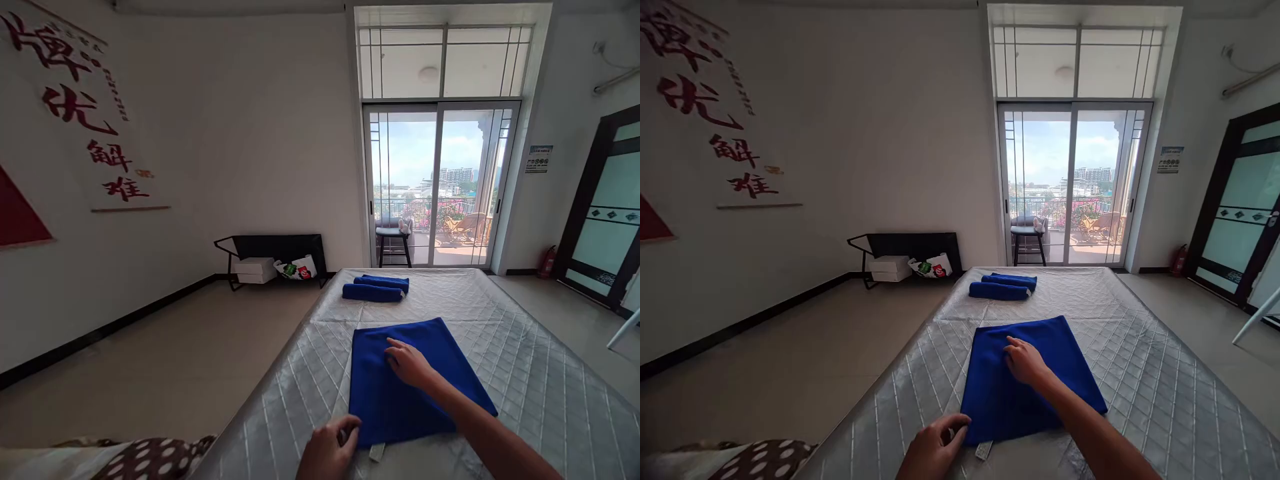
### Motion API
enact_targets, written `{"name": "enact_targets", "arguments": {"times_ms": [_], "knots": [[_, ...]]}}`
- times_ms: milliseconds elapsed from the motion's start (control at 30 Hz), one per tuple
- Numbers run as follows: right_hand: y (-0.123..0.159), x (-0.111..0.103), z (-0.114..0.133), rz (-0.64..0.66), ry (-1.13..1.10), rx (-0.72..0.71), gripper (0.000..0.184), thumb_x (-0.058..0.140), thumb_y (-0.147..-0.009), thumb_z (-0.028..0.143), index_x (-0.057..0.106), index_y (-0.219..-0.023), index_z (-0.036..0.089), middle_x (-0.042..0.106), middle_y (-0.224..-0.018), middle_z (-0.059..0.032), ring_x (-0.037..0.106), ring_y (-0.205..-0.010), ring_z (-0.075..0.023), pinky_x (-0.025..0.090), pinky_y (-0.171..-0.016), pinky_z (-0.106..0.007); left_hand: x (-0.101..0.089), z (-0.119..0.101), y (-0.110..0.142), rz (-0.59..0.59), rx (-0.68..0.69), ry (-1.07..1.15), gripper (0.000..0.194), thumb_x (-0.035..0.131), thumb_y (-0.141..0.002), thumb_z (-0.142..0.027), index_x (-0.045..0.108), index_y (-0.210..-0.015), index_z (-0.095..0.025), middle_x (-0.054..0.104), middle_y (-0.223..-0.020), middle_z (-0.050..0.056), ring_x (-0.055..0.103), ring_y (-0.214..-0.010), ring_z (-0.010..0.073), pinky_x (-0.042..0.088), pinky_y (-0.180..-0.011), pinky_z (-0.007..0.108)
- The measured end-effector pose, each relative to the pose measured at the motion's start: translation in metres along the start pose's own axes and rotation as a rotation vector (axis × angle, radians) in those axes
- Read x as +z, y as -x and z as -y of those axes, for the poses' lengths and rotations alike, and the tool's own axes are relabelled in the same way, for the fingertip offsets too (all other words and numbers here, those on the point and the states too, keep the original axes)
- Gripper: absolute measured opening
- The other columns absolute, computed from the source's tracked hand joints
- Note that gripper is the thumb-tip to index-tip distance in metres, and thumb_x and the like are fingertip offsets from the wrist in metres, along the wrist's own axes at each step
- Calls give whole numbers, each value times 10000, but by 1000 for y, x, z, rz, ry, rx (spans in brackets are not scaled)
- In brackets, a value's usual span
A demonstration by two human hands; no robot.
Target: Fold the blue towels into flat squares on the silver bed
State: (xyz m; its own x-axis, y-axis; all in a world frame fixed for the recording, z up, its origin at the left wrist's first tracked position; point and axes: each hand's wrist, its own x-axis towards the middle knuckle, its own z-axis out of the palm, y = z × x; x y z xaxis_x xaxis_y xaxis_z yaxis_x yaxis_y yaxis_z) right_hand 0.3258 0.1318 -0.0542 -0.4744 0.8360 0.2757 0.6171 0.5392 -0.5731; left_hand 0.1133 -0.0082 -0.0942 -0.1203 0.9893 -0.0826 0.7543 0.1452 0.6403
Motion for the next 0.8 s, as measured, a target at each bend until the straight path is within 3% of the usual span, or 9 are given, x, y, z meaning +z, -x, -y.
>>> {"name": "enact_targets", "arguments": {"times_ms": [67, 133, 233, 333, 533, 633, 733, 800], "knots": [[32, -2, -17, 39, 52, 36, 414, 542, -997, 455, 607, -1340, 233, 565, -1435, -121, 558, -1272, -297, 439, -1086, -527, -3, -2, 1, -4, 3, -34, 330, 497, -867, -278, 772, -1049, -265, 796, -1038, 8, 717, -951, 200, 480, -900, 284], [68, -9, -37, 107, 145, 123, 532, 415, -1023, 517, 545, -1447, 223, 472, -1548, -134, 402, -1436, -332, 290, -1197, -539, -6, -4, 0, 6, 13, -56, 312, 501, -876, -255, 762, -1047, -272, 794, -1045, 3, 710, -1007, 193, 463, -931, 281], [115, -22, -61, 204, 294, 244, 669, 263, -1032, 565, 350, -1571, 178, 285, -1647, -95, 219, -1528, -276, 166, -1255, -474, -6, -2, -4, 1, 21, -104, 304, 475, -901, -231, 747, -1029, -275, 792, -1026, 0, 706, -1020, 189, 453, -932, 290], [140, -27, -69, 215, 347, 286, 715, 223, -1027, 578, 254, -1595, 145, 195, -1665, -80, 178, -1537, -234, 121, -1268, -419, -6, 0, -7, -27, 17, -146, 315, 445, -923, -223, 734, -1036, -279, 787, -1036, 0, 700, -1034, 190, 448, -924, 294], [164, -14, -53, 221, 340, 354, 771, 237, -1011, 611, 274, -1582, 95, 195, -1657, -116, 192, -1533, -263, 180, -1259, -421, -15, 15, -6, -16, -8, -186, 342, 404, -933, -241, 722, -1047, -296, 791, -1018, 1, 714, -1003, 189, 463, -865, 255], [173, -15, -46, 245, 321, 322, 735, 309, -998, 607, 377, -1555, 130, 296, -1635, -117, 265, -1513, -285, 252, -1234, -415, -21, 29, -5, -21, -59, -183, 367, 372, -932, -238, 718, -1042, -292, 792, -1053, 15, 716, -1021, 197, 465, -860, 248], [162, -37, -39, 214, 236, 298, 586, 327, -1010, 513, 576, -1434, 193, 513, -1522, -107, 437, -1424, -274, 338, -1177, -391, -22, 32, -6, -1, -69, -158, 380, 346, -951, -301, 702, -1081, -283, 790, -1074, 26, 720, -1019, 202, 473, -868, 262], [145, -59, -36, 119, 223, 386, 513, 316, -1018, 410, 651, -1339, 193, 608, -1426, -115, 547, -1321, -254, 391, -1116, -363, -20, 25, -7, 26, -52, -186, 384, 351, -957, -390, 697, -1064, -262, 794, -1020, 42, 724, -999, 223, 477, -879, 295]]}}
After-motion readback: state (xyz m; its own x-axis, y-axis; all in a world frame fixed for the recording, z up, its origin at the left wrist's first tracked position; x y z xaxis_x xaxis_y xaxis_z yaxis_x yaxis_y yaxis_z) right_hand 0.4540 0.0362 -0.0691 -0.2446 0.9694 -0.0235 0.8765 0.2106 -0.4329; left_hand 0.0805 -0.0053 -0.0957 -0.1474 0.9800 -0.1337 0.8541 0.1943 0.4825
